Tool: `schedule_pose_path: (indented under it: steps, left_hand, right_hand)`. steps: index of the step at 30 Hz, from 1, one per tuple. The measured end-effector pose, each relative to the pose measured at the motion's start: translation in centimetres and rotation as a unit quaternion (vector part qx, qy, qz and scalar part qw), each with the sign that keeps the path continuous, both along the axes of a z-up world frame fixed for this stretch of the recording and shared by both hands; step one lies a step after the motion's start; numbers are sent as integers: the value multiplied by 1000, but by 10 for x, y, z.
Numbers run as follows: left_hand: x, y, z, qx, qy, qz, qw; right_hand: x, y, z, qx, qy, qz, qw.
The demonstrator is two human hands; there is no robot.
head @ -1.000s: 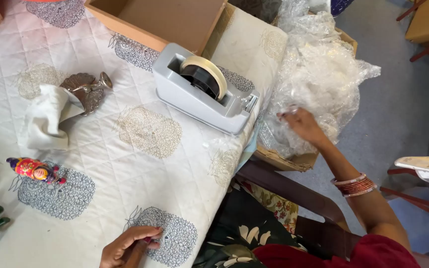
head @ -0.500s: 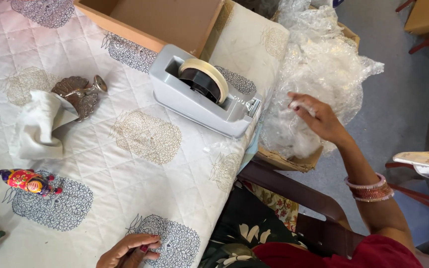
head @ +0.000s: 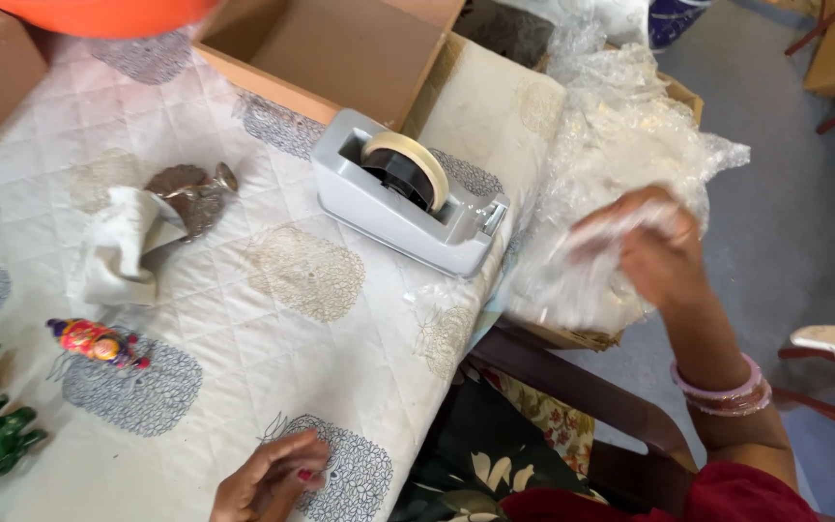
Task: The person wraps small decorative elephant figurines in bubble wrap and secures them with tape. They then wipe the surface of another figurine with a white cloth. The wrapped items are placed into a cardboard box.
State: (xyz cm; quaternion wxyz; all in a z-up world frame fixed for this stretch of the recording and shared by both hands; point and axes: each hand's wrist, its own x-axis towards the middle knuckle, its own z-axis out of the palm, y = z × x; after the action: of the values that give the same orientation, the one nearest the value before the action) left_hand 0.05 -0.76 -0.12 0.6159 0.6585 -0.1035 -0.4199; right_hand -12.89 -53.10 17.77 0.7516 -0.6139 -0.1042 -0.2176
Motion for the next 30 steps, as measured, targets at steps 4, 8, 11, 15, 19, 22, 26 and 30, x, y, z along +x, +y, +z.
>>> schedule_pose_path:
  steps: [4,8,11,15,19,22,26,30]
  left_hand:
    - [6,-51,105,-84,-133,27,987]
    - [14,-71,191,-56,-363,30,930]
    - [19,-60,192,-53,-392,133,909]
    - [46,-27,145,-116,-246,328,904]
    - [60,8,135,-132,-312,394,854]
    - [70,24,126,-78,-301,444,840]
    - [77,35,140,-153,-325,458,813]
    - [81,54,156,-214,-263,461,820]
  right_hand:
    - [45,73,0,-93,10,117,989]
    - [118,183,32,-226,-59,214,949]
    - [158,234,20,-196,-20,213,957]
    - [203,276,7,38,161,228,960]
    - [220,309,-5,95,186,288,935]
    - [218,336,-9,45,148,312,937]
    - [216,365,-9,-265,-80,194,941]
    - [245,363,4,-88,93,186,974]
